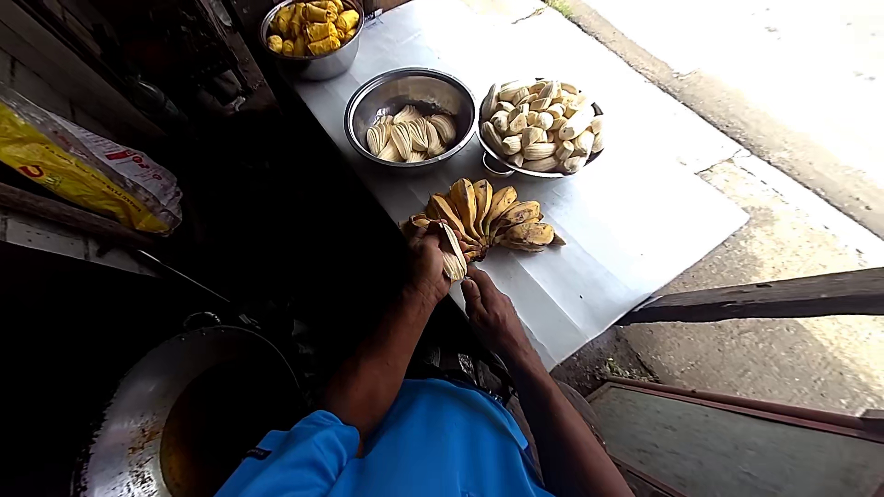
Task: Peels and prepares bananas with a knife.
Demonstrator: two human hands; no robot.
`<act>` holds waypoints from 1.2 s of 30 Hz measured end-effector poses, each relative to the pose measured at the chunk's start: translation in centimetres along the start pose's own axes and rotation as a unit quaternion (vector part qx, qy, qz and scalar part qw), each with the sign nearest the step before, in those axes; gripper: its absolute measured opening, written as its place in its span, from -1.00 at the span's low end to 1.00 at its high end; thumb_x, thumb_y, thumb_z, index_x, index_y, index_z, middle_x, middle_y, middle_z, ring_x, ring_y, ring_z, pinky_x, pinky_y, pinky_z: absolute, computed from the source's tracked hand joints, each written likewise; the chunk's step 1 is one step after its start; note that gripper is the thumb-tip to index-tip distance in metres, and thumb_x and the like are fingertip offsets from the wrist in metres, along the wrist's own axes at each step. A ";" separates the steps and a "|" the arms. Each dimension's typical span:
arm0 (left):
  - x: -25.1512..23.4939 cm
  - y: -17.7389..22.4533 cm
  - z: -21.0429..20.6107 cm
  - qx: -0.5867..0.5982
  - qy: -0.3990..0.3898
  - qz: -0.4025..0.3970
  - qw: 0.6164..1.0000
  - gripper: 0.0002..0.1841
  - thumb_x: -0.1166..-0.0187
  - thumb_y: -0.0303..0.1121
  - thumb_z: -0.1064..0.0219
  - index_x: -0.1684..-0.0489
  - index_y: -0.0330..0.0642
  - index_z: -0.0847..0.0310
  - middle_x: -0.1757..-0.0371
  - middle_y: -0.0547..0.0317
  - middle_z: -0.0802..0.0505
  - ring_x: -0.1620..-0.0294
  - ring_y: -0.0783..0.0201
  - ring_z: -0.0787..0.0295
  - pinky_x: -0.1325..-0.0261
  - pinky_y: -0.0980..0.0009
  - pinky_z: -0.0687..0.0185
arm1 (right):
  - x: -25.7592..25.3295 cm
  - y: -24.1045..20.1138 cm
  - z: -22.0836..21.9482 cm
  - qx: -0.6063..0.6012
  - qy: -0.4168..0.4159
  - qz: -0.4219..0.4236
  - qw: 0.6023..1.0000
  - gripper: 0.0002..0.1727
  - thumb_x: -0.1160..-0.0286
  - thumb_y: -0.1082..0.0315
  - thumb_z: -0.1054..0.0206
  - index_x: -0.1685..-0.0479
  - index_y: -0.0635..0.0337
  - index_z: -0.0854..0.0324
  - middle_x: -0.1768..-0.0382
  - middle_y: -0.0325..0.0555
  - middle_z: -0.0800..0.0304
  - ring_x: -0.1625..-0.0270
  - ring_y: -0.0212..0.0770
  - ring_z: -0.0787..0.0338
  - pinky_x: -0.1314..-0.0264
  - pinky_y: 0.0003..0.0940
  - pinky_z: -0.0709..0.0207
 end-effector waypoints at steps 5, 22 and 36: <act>1.1 1.0 0.9 -0.036 -0.017 0.007 0.999 -0.59 -0.92 0.01 0.18 -0.25 0.02 -0.51 0.21 0.14 -0.79 0.33 0.25 -0.79 0.29 0.32 -0.76 | 3.1 0.5 -0.3 0.023 -0.005 0.000 1.000 -0.43 -0.88 -0.02 0.23 -0.54 0.03 -0.50 0.34 -0.11 -0.79 0.36 -0.14 -0.77 0.29 -0.06 -0.63; -2.7 1.7 0.9 0.035 -0.023 0.027 0.999 -0.60 -0.92 -0.09 0.14 -0.25 -0.18 -0.47 0.20 -0.02 -0.81 0.31 0.14 -0.84 0.28 0.25 -0.81 | 5.9 1.3 1.1 -0.162 -0.029 0.011 0.986 -0.40 -0.87 -0.16 0.17 -0.50 0.04 -0.51 0.51 -0.32 -0.60 0.60 -0.40 -0.56 0.55 -0.39 -0.56; -0.4 -1.1 0.9 -0.038 -0.066 -0.015 0.997 -0.69 -0.84 -0.12 -0.11 -0.36 -0.02 -0.50 0.06 0.10 -0.80 0.17 0.23 -0.80 0.07 0.26 -0.79 | 1.8 0.4 -0.1 -0.406 0.013 -0.081 0.910 -0.50 -0.83 0.05 -0.08 -0.47 0.28 -0.43 0.37 -0.14 -0.81 0.69 -0.36 -0.55 0.68 -0.49 -0.48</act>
Point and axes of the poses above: each hand's wrist, its own x-axis away from the middle knuckle, its own z-axis out of the back of the hand, y = z × x, the point moved 1 cm from there along -x, towards the middle knuckle
